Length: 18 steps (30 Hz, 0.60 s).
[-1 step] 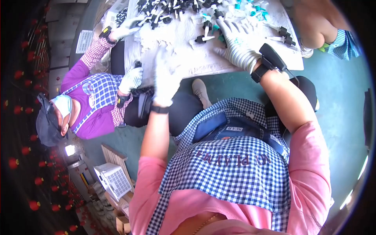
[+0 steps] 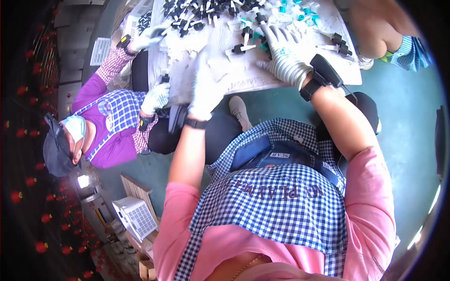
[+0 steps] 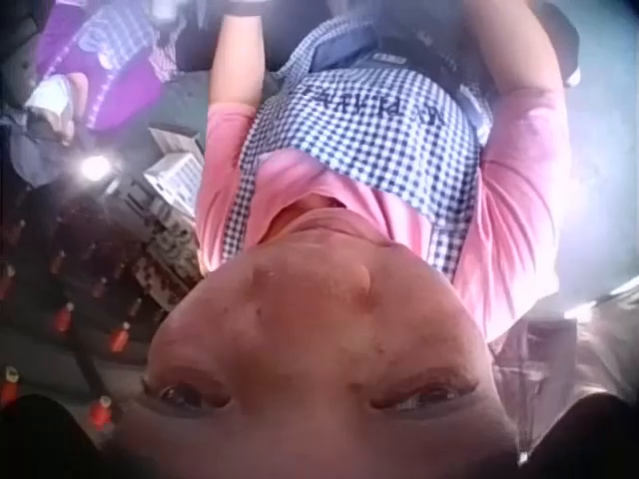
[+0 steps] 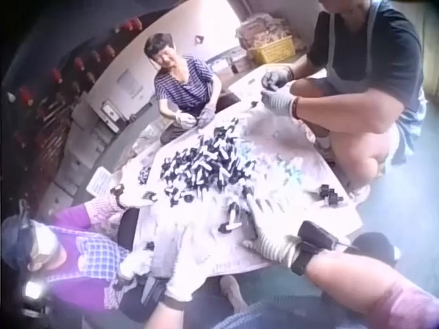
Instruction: Assemble small black and green plastic components at a workstation.
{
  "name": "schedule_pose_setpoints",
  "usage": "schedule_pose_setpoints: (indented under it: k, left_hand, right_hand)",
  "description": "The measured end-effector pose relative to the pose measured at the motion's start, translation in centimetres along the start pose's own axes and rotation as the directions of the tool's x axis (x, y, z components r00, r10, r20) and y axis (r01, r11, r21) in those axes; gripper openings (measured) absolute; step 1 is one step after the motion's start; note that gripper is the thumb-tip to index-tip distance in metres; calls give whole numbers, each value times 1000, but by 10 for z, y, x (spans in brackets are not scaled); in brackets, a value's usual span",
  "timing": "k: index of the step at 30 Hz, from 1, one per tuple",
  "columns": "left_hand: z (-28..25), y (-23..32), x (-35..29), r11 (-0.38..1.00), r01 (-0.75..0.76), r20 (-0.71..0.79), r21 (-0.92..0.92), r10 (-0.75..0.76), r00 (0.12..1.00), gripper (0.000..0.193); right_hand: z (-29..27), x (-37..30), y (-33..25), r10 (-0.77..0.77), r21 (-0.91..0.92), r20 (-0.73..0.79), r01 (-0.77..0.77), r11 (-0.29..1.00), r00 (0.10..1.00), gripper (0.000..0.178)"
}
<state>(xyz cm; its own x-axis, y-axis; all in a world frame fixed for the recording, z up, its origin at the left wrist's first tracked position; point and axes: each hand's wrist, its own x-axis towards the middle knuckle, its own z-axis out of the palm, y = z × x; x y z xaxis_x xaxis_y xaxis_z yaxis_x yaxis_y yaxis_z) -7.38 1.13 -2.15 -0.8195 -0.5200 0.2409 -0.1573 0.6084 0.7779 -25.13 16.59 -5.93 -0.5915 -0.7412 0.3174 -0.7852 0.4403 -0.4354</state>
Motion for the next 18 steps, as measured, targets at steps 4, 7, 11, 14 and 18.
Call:
schedule_pose_setpoints:
  k: [4, 7, 11, 14, 18]
  left_hand:
    - [47, -5, 61, 912, -241, 283, 331, 147, 948, 93]
    - [65, -17, 85, 930, -188, 359, 316, 66, 931, 92]
    - [75, -20, 77, 991, -137, 343, -11, 132, 930, 85]
    - [75, -26, 59, 966, -226, 279, 129, 184, 943, 78]
    - [81, -28, 50, 993, -116, 196, -28, 119, 973, 77]
  right_hand:
    - [-9, -11, 12, 83, -167, 86, -67, 984, 993, 90]
    - [-21, -3, 13, 40, -205, 166, -5, 979, 985, 80]
    - [-10, 4, 14, -10, -102, 150, 25, 994, 989, 54]
    - [-5, 13, 12, 9, -20, 279, -4, 1000, 960, 60]
    - [-1, 18, 10, 22, 103, 278, -53, 993, 960, 63]
